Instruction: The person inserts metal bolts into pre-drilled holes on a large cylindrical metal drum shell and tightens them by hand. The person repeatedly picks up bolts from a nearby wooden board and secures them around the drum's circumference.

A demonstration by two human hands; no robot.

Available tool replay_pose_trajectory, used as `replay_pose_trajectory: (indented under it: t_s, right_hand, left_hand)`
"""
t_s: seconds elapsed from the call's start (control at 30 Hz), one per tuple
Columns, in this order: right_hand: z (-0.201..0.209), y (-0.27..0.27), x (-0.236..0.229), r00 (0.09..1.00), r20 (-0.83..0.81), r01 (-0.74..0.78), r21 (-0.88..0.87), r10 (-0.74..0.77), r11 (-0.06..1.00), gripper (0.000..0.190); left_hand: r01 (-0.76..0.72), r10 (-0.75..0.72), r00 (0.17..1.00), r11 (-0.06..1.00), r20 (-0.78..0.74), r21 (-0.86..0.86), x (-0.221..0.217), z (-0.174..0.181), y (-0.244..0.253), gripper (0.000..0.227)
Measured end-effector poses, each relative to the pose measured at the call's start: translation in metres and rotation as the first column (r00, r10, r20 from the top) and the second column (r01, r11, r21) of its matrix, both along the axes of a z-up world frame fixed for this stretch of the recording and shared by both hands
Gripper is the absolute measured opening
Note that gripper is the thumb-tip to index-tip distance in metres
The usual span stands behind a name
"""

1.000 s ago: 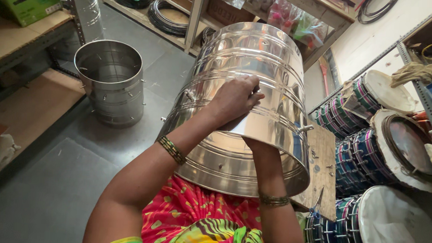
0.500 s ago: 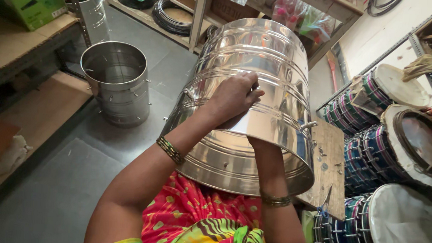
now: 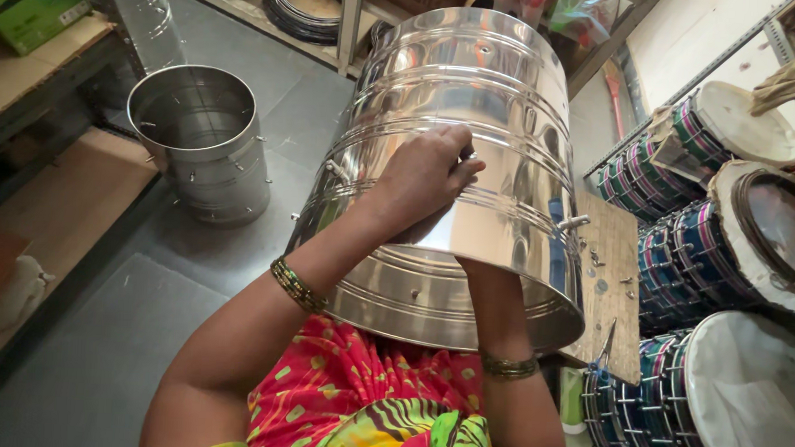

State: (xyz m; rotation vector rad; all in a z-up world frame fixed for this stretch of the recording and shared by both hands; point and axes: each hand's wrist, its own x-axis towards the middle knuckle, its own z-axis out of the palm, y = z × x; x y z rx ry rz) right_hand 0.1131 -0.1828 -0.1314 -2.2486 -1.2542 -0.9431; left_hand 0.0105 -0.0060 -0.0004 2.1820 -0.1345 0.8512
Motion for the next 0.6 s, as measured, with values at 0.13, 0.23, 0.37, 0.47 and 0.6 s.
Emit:
replay_pose_trajectory:
  t_s: [0.13,0.23,0.37,0.47,0.6]
  right_hand:
    - [-0.018,-0.003,0.007,0.978,-0.197,0.068,-0.007,-0.068,0.998,0.019]
    - [-0.021,-0.008,0.001,0.988,-0.143,0.049,-0.007,-0.050,0.999,0.018]
    - [-0.006,-0.018,-0.020,0.958,0.276,0.127,-0.148,-0.082,0.981,0.029]
    - [0.006,-0.018,-0.033,0.937,0.344,0.117,-0.162,-0.055,0.980,0.031]
    - [0.013,-0.009,-0.037,0.890,0.437,0.241,-0.207,-0.130,0.948,0.028]
  left_hand:
    - [0.012,-0.012,1.000,1.000,-0.023,0.013,-0.002,0.003,-0.001,0.027]
    - [0.014,-0.013,1.000,1.000,-0.016,0.006,-0.004,0.002,-0.002,0.027]
    - [0.006,-0.006,1.000,1.000,-0.007,0.000,-0.006,0.003,0.000,0.027]
    - [0.000,0.000,1.000,1.000,-0.007,-0.006,-0.009,0.003,0.001,0.028]
    - [-0.007,0.007,1.000,1.000,-0.002,-0.004,-0.009,0.003,0.004,0.027]
